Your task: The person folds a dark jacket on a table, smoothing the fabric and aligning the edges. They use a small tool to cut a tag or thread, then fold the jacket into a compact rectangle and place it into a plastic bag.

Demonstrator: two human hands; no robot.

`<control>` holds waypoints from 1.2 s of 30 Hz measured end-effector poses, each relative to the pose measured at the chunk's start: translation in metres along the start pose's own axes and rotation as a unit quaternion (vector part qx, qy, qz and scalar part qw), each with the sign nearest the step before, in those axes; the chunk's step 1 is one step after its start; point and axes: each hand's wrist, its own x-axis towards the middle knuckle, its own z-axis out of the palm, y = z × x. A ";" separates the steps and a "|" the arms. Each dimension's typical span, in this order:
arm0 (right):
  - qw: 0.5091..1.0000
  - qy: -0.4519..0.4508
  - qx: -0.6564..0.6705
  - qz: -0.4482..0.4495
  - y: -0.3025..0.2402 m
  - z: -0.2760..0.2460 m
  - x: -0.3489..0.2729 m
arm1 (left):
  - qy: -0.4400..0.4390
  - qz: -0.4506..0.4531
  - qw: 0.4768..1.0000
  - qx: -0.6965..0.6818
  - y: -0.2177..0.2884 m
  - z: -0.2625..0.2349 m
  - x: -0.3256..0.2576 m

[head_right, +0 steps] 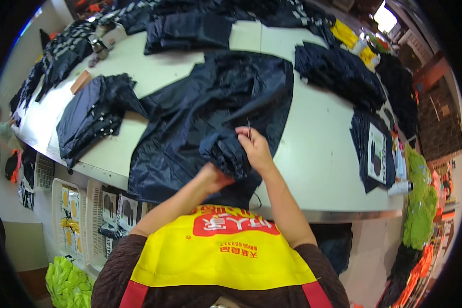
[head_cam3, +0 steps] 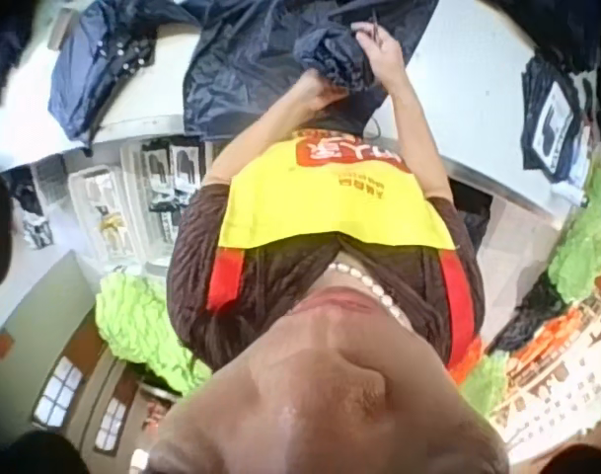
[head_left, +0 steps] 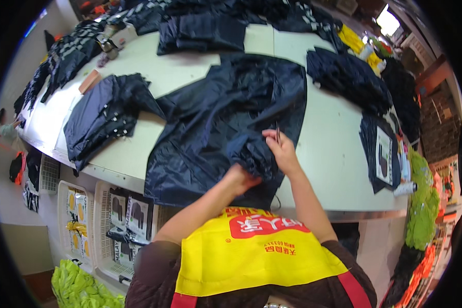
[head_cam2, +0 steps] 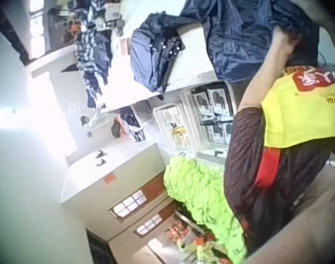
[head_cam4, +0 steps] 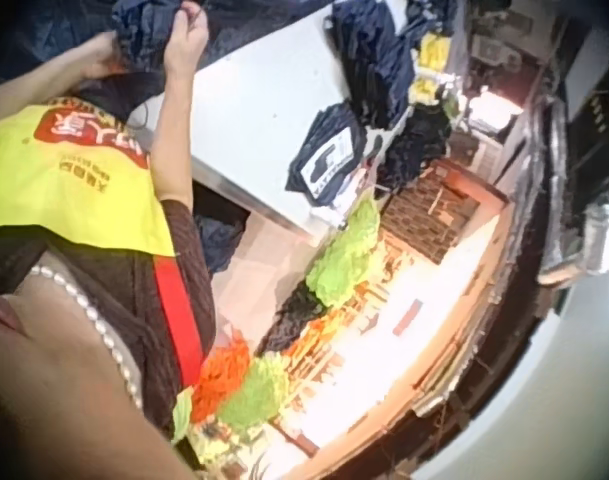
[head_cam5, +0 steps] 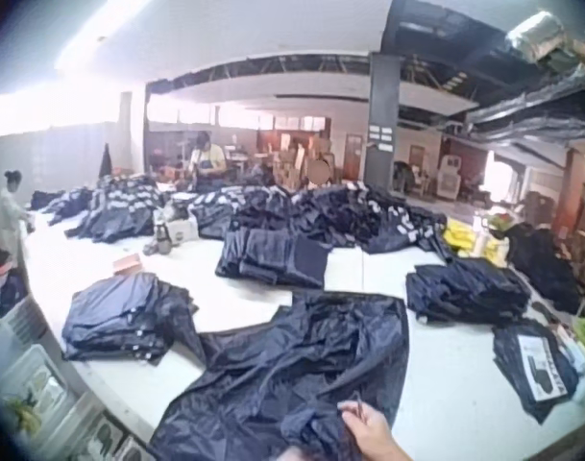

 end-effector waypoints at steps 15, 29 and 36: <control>0.995 -0.101 0.016 -0.005 -0.011 -0.037 -0.023 | -0.225 0.115 0.758 0.601 0.090 0.018 -0.019; 0.996 0.009 -0.087 -0.031 0.037 -0.014 -0.053 | -0.159 0.010 0.980 -0.118 0.038 -0.040 0.000; 0.941 -0.109 0.252 0.198 -0.001 -0.014 -0.042 | -0.078 0.040 0.995 -0.042 0.038 -0.044 0.016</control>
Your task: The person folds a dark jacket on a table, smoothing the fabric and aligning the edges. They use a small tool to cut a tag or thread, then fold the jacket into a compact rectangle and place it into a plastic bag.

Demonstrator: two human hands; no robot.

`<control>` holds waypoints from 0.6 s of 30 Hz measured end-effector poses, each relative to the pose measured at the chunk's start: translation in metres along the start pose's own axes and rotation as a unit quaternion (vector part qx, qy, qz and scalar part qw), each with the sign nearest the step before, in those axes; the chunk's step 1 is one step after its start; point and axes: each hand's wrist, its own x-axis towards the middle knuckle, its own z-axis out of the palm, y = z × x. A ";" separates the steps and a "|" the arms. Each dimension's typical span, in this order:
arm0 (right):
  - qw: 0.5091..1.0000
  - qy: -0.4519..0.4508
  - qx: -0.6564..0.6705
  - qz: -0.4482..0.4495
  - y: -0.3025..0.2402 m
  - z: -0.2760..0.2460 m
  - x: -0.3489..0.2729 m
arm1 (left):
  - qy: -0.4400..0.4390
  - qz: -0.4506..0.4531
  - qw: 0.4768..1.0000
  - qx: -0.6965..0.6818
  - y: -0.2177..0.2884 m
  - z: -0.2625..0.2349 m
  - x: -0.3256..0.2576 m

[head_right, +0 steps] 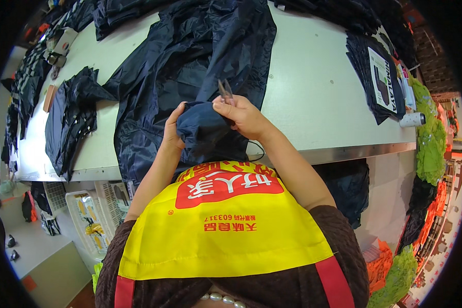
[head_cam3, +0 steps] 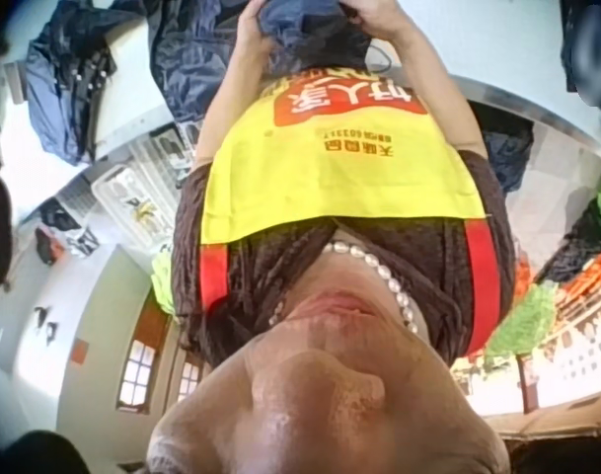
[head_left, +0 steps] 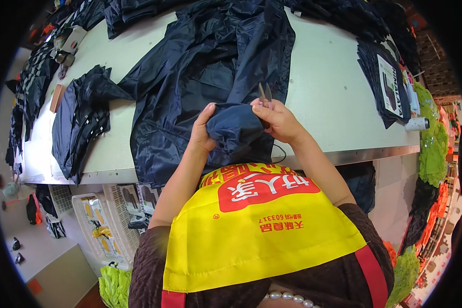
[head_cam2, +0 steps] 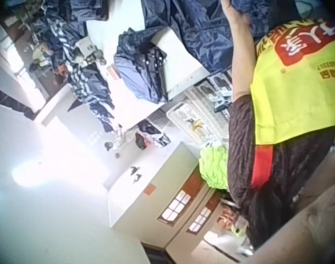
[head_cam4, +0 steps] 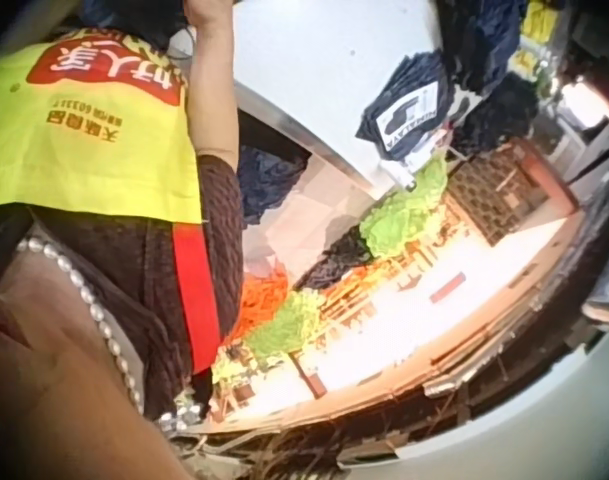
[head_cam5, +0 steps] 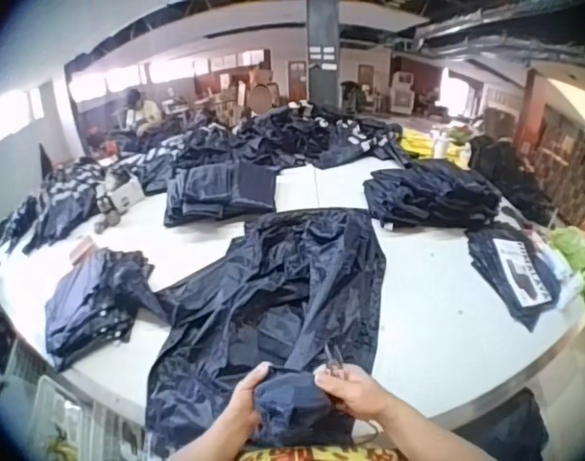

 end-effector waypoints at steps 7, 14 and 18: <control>0.936 -0.026 0.349 -0.034 -0.016 0.007 0.011 | -0.172 -0.072 0.979 -0.082 -0.008 0.032 -0.023; 0.888 -0.057 0.447 -0.090 -0.002 -0.023 0.011 | -0.123 -0.004 0.987 0.104 -0.010 0.046 -0.020; 0.994 0.060 0.050 -0.080 -0.027 -0.022 0.002 | -0.027 0.156 0.913 0.375 0.010 0.037 0.000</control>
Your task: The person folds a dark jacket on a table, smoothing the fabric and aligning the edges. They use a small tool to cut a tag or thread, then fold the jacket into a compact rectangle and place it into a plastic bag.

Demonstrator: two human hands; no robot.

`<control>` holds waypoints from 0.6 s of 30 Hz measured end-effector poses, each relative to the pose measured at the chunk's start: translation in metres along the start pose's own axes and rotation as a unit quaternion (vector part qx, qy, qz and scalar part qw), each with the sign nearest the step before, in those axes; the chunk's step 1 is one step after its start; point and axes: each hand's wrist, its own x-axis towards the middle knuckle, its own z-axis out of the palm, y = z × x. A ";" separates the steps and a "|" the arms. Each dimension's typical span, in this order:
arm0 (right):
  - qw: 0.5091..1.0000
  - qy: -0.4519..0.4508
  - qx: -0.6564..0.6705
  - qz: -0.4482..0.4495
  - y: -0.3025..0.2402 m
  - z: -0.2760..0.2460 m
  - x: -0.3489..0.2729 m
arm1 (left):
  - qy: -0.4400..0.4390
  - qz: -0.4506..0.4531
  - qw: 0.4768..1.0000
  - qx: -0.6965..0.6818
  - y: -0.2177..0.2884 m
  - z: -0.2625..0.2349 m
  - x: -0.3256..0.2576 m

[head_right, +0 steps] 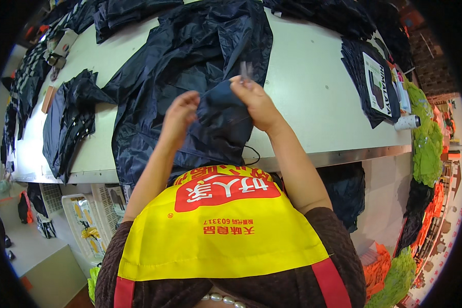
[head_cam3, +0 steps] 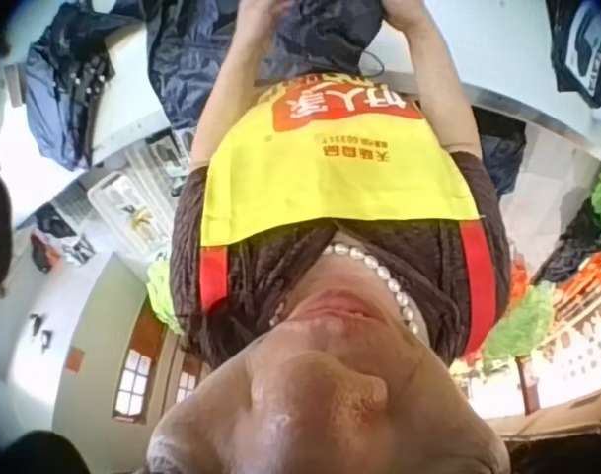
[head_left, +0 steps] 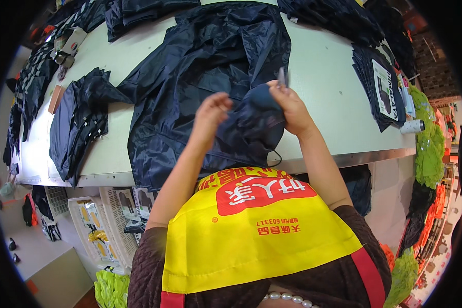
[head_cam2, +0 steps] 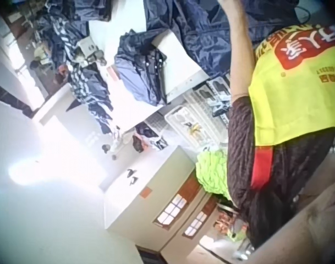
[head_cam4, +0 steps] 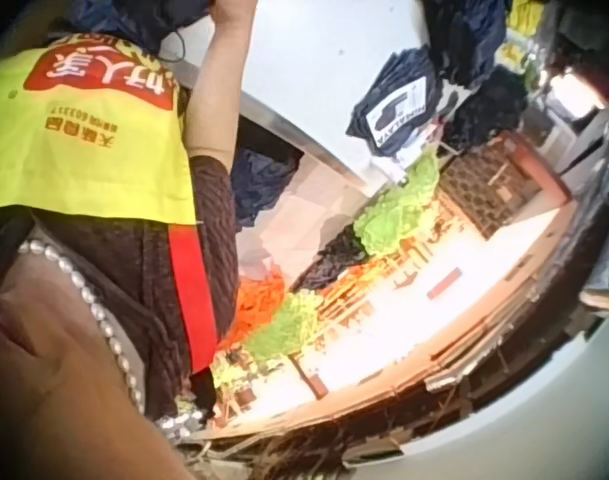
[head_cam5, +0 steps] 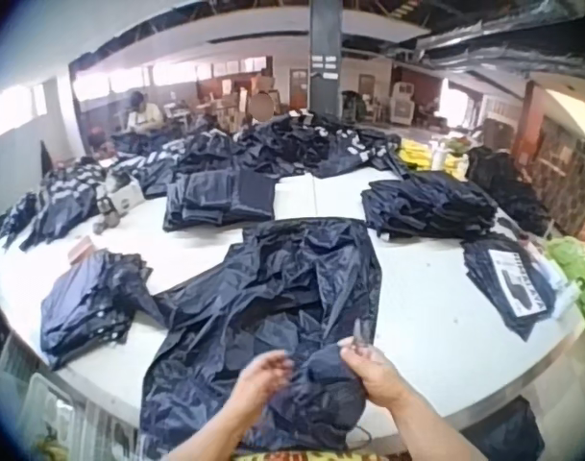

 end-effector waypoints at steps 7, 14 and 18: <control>0.969 -0.079 -0.233 0.006 -0.014 0.035 -0.014 | -0.179 0.043 0.954 0.235 0.082 0.019 -0.038; 0.955 -0.111 -0.268 0.055 0.002 -0.009 -0.010 | -0.128 -0.095 0.984 -0.084 0.043 -0.004 -0.042; 0.974 -0.101 -0.202 0.023 0.005 -0.007 -0.015 | -0.249 -0.119 0.959 0.060 0.059 -0.011 -0.040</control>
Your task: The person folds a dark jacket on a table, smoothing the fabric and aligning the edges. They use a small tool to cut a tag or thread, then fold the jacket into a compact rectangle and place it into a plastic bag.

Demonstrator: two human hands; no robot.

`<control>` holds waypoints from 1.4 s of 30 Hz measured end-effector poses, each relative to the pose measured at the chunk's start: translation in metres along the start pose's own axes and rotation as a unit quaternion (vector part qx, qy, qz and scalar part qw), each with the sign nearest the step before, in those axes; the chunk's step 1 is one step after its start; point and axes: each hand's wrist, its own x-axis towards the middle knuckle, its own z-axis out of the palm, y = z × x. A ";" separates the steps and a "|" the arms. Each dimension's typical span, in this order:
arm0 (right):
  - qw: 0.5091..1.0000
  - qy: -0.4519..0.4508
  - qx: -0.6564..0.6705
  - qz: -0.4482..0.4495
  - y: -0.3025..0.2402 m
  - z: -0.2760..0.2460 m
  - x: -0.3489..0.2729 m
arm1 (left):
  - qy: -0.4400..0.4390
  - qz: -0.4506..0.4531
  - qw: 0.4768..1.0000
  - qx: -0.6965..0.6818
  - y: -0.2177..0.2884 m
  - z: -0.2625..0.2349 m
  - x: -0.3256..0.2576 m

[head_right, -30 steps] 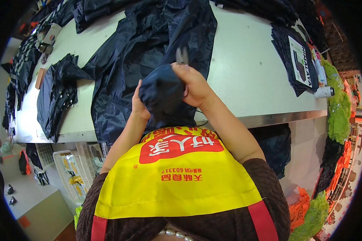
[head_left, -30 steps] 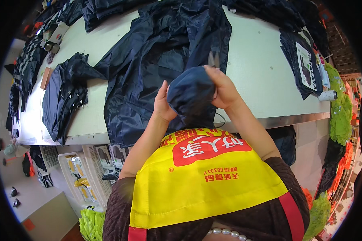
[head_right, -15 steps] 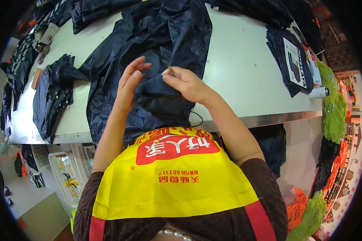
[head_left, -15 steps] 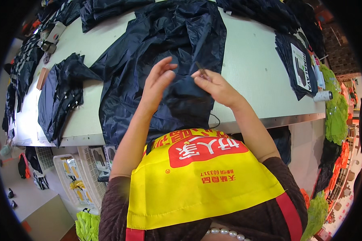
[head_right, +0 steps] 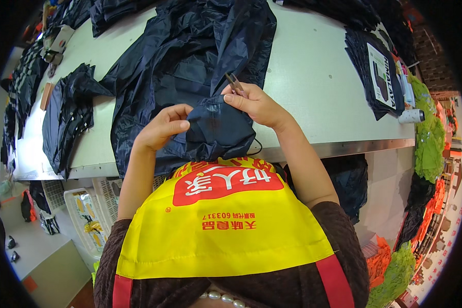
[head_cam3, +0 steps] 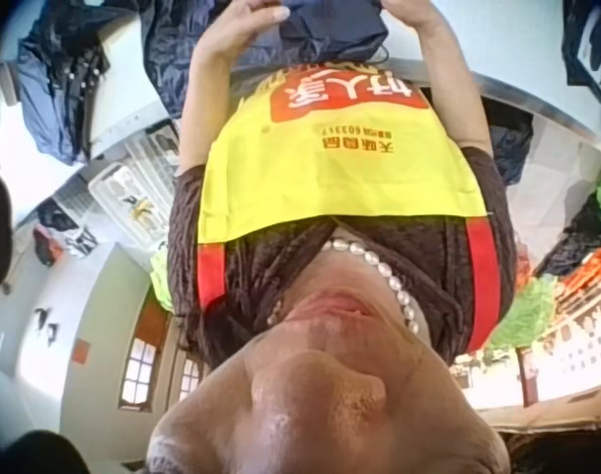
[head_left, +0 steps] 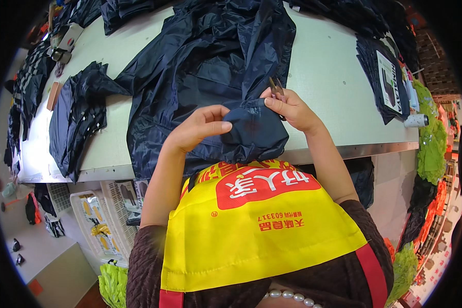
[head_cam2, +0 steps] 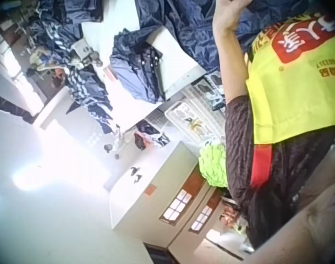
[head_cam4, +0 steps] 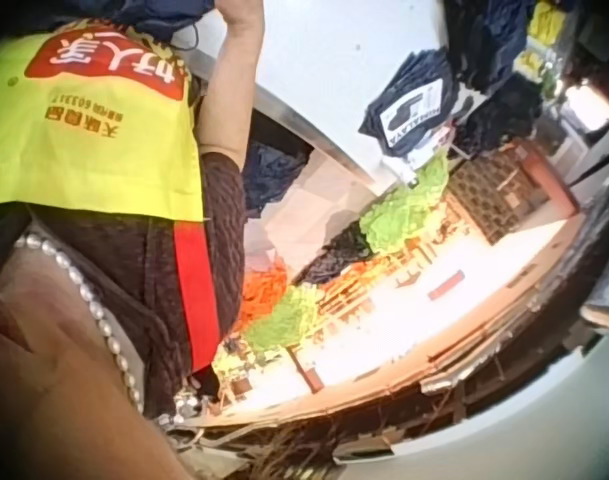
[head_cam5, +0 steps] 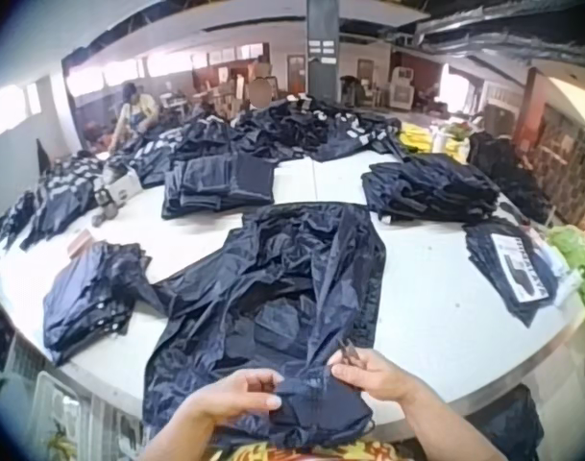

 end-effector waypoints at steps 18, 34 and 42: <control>0.900 0.190 -0.319 -0.227 -0.042 0.019 -0.023 | 0.105 0.103 0.970 -0.191 -0.014 0.037 0.027; 0.747 0.169 -0.534 -0.358 -0.059 0.048 -0.032 | 0.158 0.117 0.974 -0.115 -0.004 0.059 0.027; 0.924 0.038 -0.329 -0.193 -0.071 0.012 -0.058 | 0.137 0.089 0.955 -0.246 0.009 0.064 0.016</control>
